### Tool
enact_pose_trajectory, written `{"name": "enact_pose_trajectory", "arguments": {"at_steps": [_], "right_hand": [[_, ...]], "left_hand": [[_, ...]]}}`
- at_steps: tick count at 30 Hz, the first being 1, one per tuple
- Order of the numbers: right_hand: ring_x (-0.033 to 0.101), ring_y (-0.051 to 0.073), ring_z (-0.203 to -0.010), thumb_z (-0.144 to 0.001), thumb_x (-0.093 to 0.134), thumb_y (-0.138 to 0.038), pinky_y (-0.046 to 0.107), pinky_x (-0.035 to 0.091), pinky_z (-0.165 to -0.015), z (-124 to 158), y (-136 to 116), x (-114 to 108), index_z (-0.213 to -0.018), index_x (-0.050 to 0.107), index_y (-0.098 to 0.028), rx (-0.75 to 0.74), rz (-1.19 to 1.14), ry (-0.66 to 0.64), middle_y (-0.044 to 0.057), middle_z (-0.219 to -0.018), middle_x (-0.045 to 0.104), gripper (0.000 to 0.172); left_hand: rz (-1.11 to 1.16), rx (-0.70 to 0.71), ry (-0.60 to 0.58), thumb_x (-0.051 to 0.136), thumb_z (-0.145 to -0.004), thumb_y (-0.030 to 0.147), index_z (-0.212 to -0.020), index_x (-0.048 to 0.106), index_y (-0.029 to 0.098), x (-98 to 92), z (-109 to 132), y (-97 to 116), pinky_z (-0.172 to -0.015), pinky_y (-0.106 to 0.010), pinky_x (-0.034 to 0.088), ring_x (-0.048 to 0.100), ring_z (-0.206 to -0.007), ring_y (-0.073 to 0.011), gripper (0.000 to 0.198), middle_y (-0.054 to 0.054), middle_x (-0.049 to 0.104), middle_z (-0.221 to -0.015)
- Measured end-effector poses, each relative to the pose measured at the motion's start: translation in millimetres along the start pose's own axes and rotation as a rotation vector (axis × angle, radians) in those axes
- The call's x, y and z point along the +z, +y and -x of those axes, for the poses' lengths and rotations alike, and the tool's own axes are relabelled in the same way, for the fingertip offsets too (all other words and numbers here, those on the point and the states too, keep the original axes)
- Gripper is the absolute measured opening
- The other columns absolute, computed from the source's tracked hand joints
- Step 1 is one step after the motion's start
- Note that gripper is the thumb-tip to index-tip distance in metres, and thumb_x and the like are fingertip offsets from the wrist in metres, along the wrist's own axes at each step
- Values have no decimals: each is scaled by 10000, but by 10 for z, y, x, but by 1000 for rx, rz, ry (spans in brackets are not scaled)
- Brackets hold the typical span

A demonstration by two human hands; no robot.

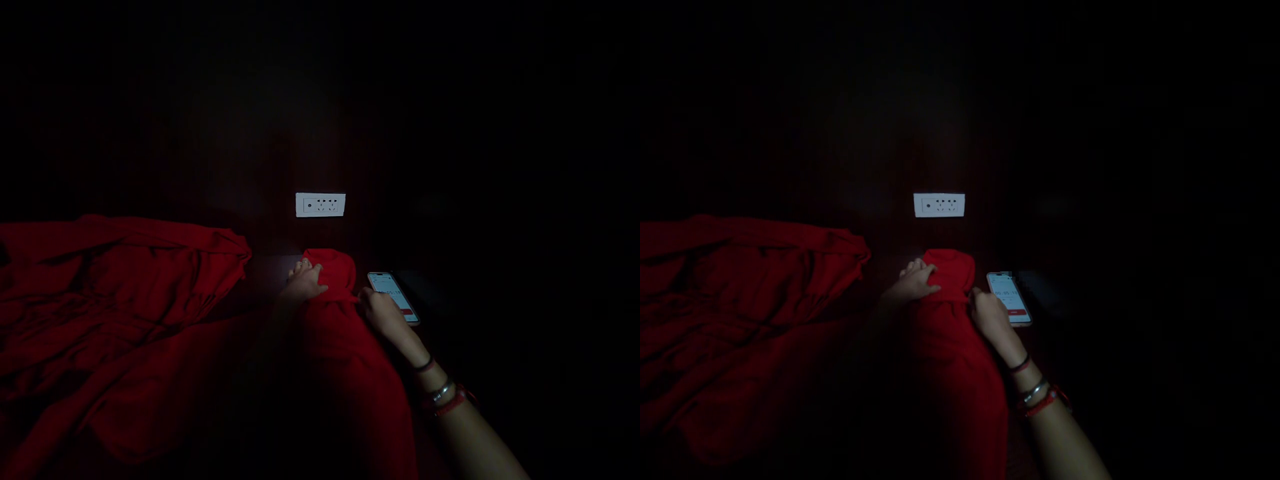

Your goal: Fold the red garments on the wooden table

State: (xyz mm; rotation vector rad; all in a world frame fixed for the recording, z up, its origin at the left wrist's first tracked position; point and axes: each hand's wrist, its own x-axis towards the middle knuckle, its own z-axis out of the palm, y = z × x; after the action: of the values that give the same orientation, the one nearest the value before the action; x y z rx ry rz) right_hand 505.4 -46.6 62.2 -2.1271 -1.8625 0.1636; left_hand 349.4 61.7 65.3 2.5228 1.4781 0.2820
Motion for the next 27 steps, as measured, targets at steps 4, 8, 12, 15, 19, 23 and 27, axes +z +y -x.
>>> {"name": "enact_pose_trajectory", "arguments": {"at_steps": [4, 8, 12, 15, 19, 23, 27], "right_hand": [[493, 115, -591, -797, 359, -181, 215, 335, -556, -121, 96, 87, -695, 531, -153, 21, -379, 16, 37, -660, 575, 202], [453, 105, -517, -791, 352, -237, 207, 343, -501, -159, 124, 158, -644, 487, -168, 93, -671, 25, -1, -569, 526, 212], [456, 109, -518, -800, 350, -249, 211, 342, -506, -165, 113, 176, -618, 463, -175, 80, -636, 18, 1, -558, 520, 227], [478, 120, -571, -815, 355, -232, 223, 338, -549, -167, 101, 163, -633, 472, -173, 71, -419, 114, 26, -618, 547, 224], [500, 133, -618, -854, 326, -232, 233, 326, -575, -162, 90, 139, -707, 497, -169, 64, -216, 150, 52, -694, 573, 234], [521, 139, -653, -873, 301, -234, 234, 340, -596, -139, 77, 130, -774, 510, -160, 48, -174, 117, 62, -738, 581, 242], [524, 159, -855, -826, 437, -291, 240, 373, -725, -82, 32, 166, -971, 481, -149, -169, -185, 153, 79, -952, 559, 208]], "left_hand": [[-86, 160, -80, 598, -651, 395, -1151, 425, 170, 148, 162, 158, -872, -333, 379, 434, -1076, -249, 575, -115, 467, -1125], [-115, 141, 155, 458, -770, 360, -1095, 455, 166, 378, 199, 317, -828, -321, 399, 464, -1026, -236, 379, -103, 495, -1083], [-199, 175, 282, 405, -798, 250, -1055, 471, 181, 405, 200, 380, -768, -313, 414, 510, -942, -212, 275, -80, 529, -1042], [-241, 169, 302, 360, -802, 170, -1023, 486, 182, 340, 209, 370, -736, -283, 416, 523, -915, -189, 255, -80, 527, -1042], [-247, 99, 254, 325, -789, 115, -1005, 519, 168, 215, 189, 286, -750, -303, 421, 517, -941, -208, 295, -97, 535, -1027], [-117, 75, 92, 332, -781, 101, -997, 558, 179, 78, 109, 109, -791, -307, 416, 528, -942, -208, 322, -97, 562, -1020], [-57, 132, 68, 331, -801, 127, -1024, 551, 199, 15, 40, -2, -814, -277, 408, 533, -943, -181, 321, -65, 584, -1024]]}}
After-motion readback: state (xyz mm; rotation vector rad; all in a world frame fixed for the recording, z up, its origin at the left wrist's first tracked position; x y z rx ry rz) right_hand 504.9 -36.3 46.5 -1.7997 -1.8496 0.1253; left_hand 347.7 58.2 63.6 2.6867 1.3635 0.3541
